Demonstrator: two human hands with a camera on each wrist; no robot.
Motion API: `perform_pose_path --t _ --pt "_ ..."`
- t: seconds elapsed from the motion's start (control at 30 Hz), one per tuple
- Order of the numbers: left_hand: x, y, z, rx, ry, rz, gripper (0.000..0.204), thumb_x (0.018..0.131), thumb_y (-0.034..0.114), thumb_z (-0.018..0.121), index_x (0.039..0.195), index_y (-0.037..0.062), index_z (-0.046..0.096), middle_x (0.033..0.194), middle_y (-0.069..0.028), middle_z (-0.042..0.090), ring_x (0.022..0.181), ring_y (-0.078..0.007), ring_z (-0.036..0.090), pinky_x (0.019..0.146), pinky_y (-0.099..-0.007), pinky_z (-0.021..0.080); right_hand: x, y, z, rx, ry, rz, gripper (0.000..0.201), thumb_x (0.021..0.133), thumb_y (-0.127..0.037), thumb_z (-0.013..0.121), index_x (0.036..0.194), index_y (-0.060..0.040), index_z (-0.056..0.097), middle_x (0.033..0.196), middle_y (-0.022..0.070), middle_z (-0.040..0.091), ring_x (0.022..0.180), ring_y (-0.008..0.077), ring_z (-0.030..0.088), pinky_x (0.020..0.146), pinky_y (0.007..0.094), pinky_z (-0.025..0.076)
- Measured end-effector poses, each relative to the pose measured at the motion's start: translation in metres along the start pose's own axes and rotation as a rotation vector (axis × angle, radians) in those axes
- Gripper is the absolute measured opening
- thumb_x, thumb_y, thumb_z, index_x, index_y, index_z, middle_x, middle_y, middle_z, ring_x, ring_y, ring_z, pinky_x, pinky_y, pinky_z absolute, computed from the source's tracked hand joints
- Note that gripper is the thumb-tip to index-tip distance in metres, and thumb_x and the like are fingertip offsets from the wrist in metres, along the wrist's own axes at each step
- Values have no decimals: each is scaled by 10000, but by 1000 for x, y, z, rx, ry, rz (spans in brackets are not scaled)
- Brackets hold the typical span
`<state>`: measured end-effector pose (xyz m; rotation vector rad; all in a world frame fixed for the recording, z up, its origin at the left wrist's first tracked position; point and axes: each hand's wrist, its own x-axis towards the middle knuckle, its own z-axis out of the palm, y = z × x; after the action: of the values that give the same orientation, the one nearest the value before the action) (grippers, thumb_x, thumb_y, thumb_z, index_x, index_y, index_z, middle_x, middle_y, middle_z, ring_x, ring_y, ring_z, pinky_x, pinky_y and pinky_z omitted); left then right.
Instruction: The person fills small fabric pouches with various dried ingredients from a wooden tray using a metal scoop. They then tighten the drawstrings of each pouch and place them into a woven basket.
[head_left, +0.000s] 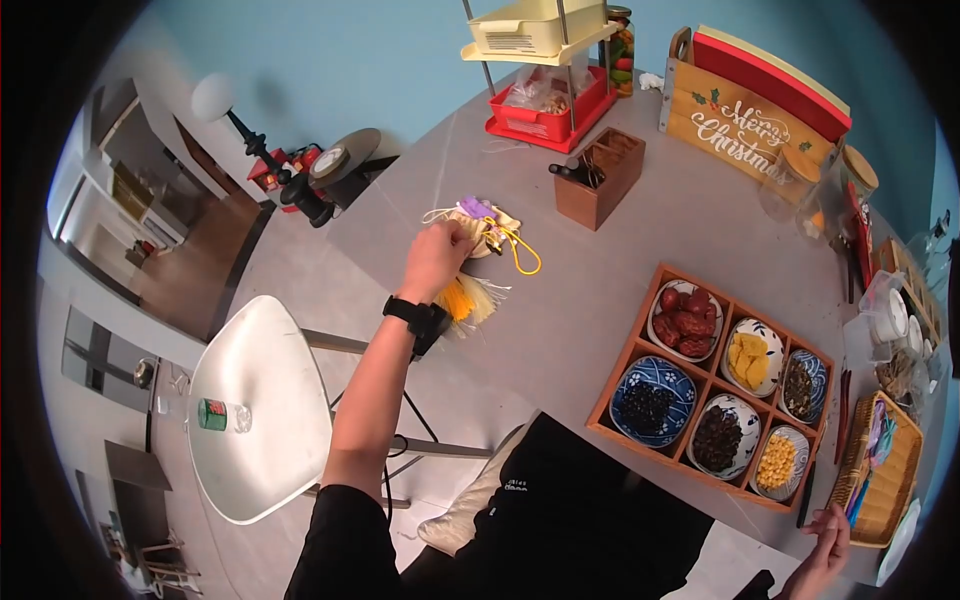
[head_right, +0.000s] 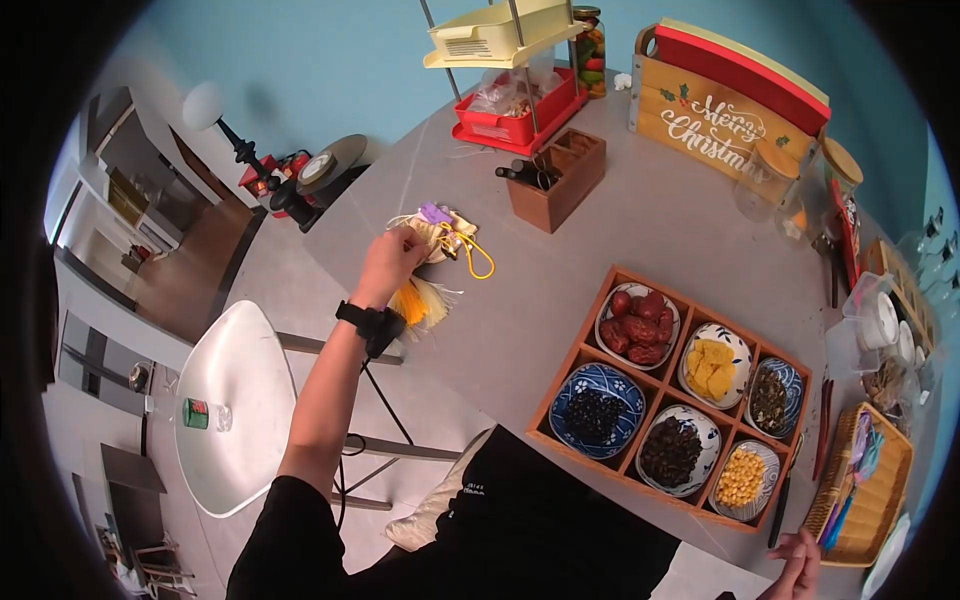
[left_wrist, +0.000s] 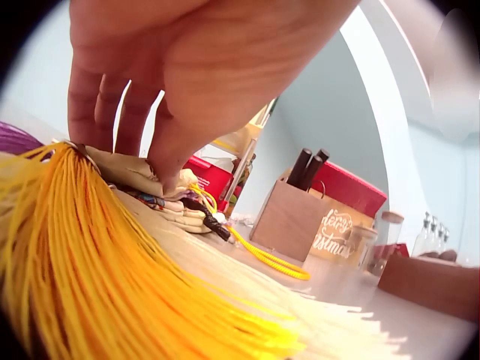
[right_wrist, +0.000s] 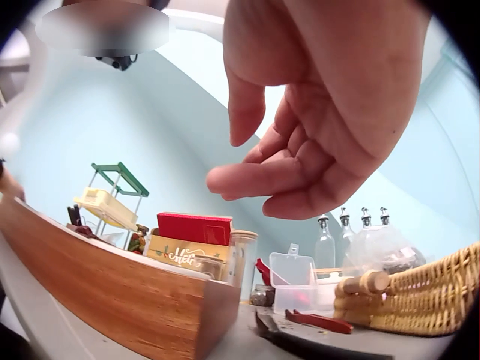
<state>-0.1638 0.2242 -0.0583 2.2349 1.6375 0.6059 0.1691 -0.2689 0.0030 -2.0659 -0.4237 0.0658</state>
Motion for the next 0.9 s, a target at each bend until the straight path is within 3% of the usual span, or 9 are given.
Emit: perform_pose_path --t 0.1,0.17,0.33,0.4,0.47,0.53,0.6,0.67,0.9 --pt "-8 5 -15 -127 176 -48 125 808 120 656 858 7 643 841 -183 656 840 -347 632 743 -394 490 -7 -10 12 105 -28 -54 263 938 -159 574 1058 53 674 844 125 678 795 177 615 805 303 475" --pt "-26 5 -38 -180 404 171 79 832 58 633 869 -11 626 846 -159 659 813 -317 635 737 -377 484 -10 -12 12 129 -74 -91 259 939 -153 572 1057 55 672 843 124 677 789 178 614 788 303 479" --pt "-102 46 -91 -263 439 317 54 842 -14 610 895 -20 620 893 -115 663 817 -266 636 738 -333 485 -12 -35 21 166 -200 -173 241 939 -132 572 1041 63 671 849 127 674 779 184 613 758 304 487" --pt "-131 58 -98 -258 418 376 64 835 -21 617 899 -19 622 921 -109 666 839 -255 642 751 -321 490 -15 -54 35 188 -419 -301 230 937 -119 565 1022 66 670 863 129 678 782 186 615 755 304 485" --pt "-156 73 -98 -426 246 501 78 826 4 643 903 -5 632 960 -132 670 884 -269 649 788 -337 506 -22 -82 57 159 -551 -532 234 939 -112 546 1009 77 664 891 140 680 781 184 614 744 304 482" --pt "-172 90 -96 -470 92 608 98 811 33 669 899 -1 644 987 -147 668 913 -285 651 806 -368 518 -23 -93 72 116 -681 -750 373 818 -164 694 1151 -9 630 1009 135 636 782 199 618 719 307 485" --pt "-183 107 -84 -497 -22 713 115 789 45 684 897 11 665 966 -125 663 902 -280 653 772 -354 528 -34 -115 91 180 -738 -844 382 698 -85 773 1053 -11 654 1038 149 636 776 230 643 673 311 509" --pt "-193 120 -73 -487 -117 757 131 772 41 697 897 18 663 965 -112 658 902 -284 652 761 -359 528 -37 -113 106 229 -808 -955 366 836 -175 709 1169 -47 626 1031 81 634 773 206 622 678 292 497" --pt "-203 151 -44 -691 -530 692 79 832 44 665 898 23 627 961 -128 663 866 -288 657 743 -354 530 -43 -87 118 146 -756 -959 228 795 -157 738 973 -54 640 881 56 595 693 228 610 577 339 484"
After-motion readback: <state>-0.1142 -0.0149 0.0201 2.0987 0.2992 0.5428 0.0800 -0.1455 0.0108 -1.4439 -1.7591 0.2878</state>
